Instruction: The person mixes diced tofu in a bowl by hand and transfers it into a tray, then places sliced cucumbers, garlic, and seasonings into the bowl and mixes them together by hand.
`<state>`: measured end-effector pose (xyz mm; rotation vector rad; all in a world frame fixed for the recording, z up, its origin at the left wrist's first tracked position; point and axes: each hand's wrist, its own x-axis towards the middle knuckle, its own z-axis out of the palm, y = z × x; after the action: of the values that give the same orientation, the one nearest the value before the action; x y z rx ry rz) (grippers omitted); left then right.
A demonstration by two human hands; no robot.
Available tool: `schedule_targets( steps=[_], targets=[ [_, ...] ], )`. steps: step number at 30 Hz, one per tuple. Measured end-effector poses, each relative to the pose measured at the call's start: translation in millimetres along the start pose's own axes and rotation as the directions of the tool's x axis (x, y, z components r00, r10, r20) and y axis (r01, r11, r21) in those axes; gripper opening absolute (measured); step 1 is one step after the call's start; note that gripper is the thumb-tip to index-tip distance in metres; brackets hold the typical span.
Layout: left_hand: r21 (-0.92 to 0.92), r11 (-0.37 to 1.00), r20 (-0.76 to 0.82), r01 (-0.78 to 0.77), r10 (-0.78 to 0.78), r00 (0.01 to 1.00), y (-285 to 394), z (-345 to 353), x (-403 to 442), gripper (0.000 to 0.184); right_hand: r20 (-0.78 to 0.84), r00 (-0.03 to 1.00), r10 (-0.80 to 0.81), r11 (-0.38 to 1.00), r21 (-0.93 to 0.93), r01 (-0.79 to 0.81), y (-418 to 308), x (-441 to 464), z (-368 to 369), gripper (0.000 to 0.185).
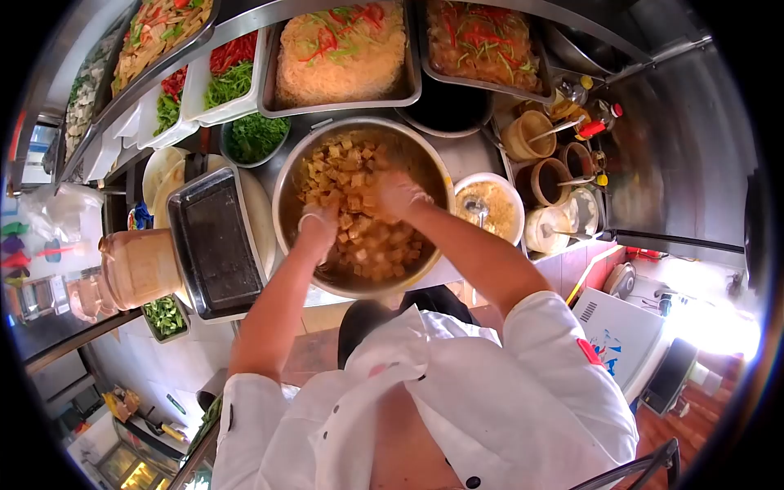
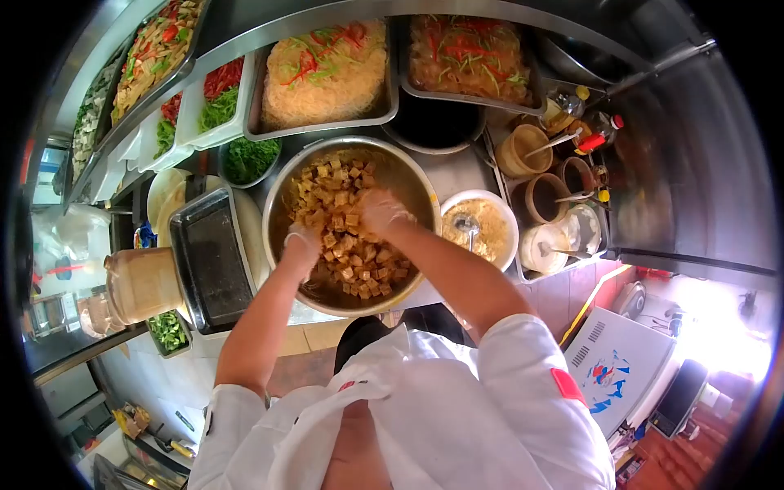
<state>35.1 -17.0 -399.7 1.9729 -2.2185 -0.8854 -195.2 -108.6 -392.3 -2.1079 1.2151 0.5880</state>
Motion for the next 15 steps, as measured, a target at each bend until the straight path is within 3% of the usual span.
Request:
schedule_targets(
  steps=[1,2,3,4,5,6,7,9,11,13,15],
  targets=[
    [-0.444,0.896,-0.182,0.017,-0.108,0.977,2.7,-9.7,-9.2,0.028,0.044,0.998,0.035,0.999,0.006,-0.036,2.1,-14.8,-21.1,0.094],
    [-0.607,0.770,-0.085,0.196,-0.308,0.948,11.1,-27.8,-11.0,0.032,-0.072,0.995,-0.065,0.987,-0.150,0.053,9.0,-33.1,-41.3,0.091],
    [-0.728,0.585,0.047,0.356,-0.476,0.878,19.8,-46.5,-12.3,0.053,-0.168,0.969,-0.180,0.944,-0.308,0.121,13.2,-41.6,-51.8,0.089],
    [-0.728,0.582,0.057,0.363,-0.476,0.878,41.3,-67.7,-12.0,0.053,-0.161,0.971,-0.176,0.945,-0.304,0.121,13.9,-39.2,-52.6,0.089],
    [-0.838,0.347,0.180,0.422,-0.554,0.813,71.1,-88.6,-7.2,0.060,-0.168,0.984,0.056,0.911,0.412,0.019,12.5,-33.9,-54.2,0.099],
    [-0.889,0.086,0.317,0.451,-0.594,0.739,85.5,-96.5,0.8,0.067,-0.091,0.985,0.149,0.703,0.710,-0.041,3.9,-32.0,-56.9,0.105],
    [-0.887,0.080,0.324,0.454,-0.593,0.737,72.9,-72.3,17.7,0.067,-0.013,0.971,0.239,0.400,0.912,-0.086,-4.8,-30.1,-59.6,0.111],
    [-0.935,-0.172,0.355,0.310,-0.470,0.808,39.2,-5.5,47.1,0.078,0.085,0.962,0.259,0.128,0.984,-0.122,-37.4,-35.8,-67.0,0.119],
    [-0.936,-0.092,0.342,0.339,-0.459,0.820,28.5,33.9,64.6,0.075,-0.091,0.996,-0.022,0.649,0.756,0.083,-21.1,-3.9,-30.0,0.127],
    [-0.946,0.093,0.246,0.312,-0.423,0.872,9.1,67.9,80.5,0.073,0.145,0.951,0.274,0.318,0.920,-0.232,-60.0,-53.0,-75.4,0.119],
    [-0.970,0.198,0.083,0.143,-0.282,0.956,-37.4,116.4,95.3,0.075,-0.054,0.965,0.257,0.571,0.814,-0.106,-53.9,-44.1,-65.9,0.112]
  ],
)
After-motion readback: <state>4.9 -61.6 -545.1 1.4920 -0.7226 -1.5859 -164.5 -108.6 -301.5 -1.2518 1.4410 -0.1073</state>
